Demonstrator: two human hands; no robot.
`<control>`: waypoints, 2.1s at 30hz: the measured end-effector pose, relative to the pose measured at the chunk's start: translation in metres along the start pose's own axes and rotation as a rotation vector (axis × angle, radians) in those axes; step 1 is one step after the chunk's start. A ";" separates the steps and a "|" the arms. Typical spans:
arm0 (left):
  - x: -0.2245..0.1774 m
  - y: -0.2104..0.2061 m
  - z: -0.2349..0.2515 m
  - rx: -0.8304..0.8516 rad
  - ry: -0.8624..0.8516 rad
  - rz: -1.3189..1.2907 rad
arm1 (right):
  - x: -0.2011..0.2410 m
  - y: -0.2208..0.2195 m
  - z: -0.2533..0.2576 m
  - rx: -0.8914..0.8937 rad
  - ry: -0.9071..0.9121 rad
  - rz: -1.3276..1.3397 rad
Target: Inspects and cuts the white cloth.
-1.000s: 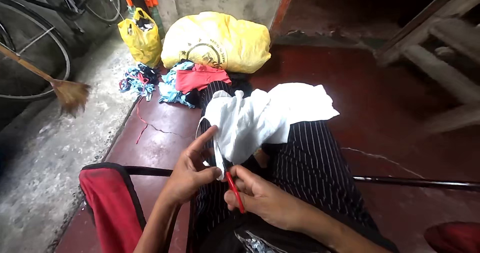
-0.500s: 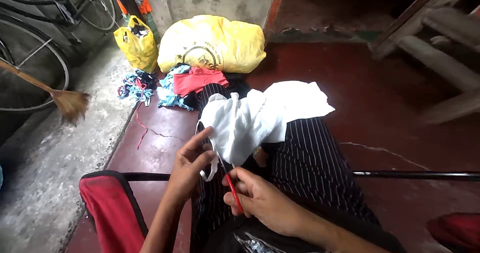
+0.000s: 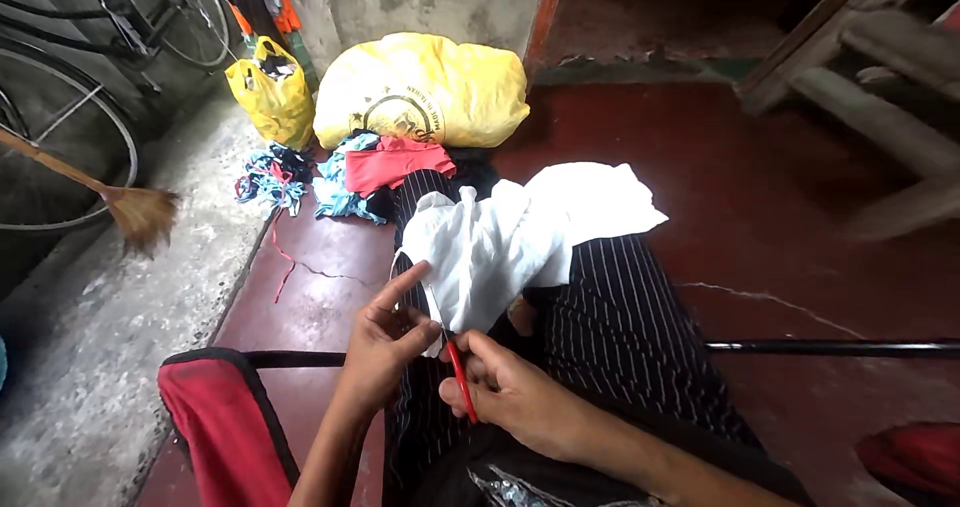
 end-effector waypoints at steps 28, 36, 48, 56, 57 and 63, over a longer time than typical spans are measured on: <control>-0.001 0.000 0.014 -0.066 -0.088 0.091 | -0.012 0.010 0.006 -0.003 -0.049 0.109; -0.001 0.004 0.012 -0.101 -0.086 0.086 | -0.011 0.015 0.011 0.043 -0.063 0.042; 0.003 0.008 0.009 -0.038 -0.086 -0.002 | -0.005 0.021 0.021 0.111 -0.057 0.014; 0.005 0.007 0.007 -0.011 -0.067 0.023 | 0.004 0.026 0.024 0.154 -0.031 0.035; 0.006 0.008 0.007 -0.006 -0.069 0.019 | 0.004 0.027 0.025 0.153 -0.024 0.029; 0.006 0.009 0.006 0.000 -0.070 -0.032 | 0.002 0.028 0.027 0.111 -0.035 0.038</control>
Point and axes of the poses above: each hand's wrist, its own z-axis towards the middle knuckle, its own y-axis out of the back of the hand, x = y × z, the point moved 4 cm from there along z, towards the middle knuckle, and after that the axes turned 8 degrees about -z, right-handed, at the moved point
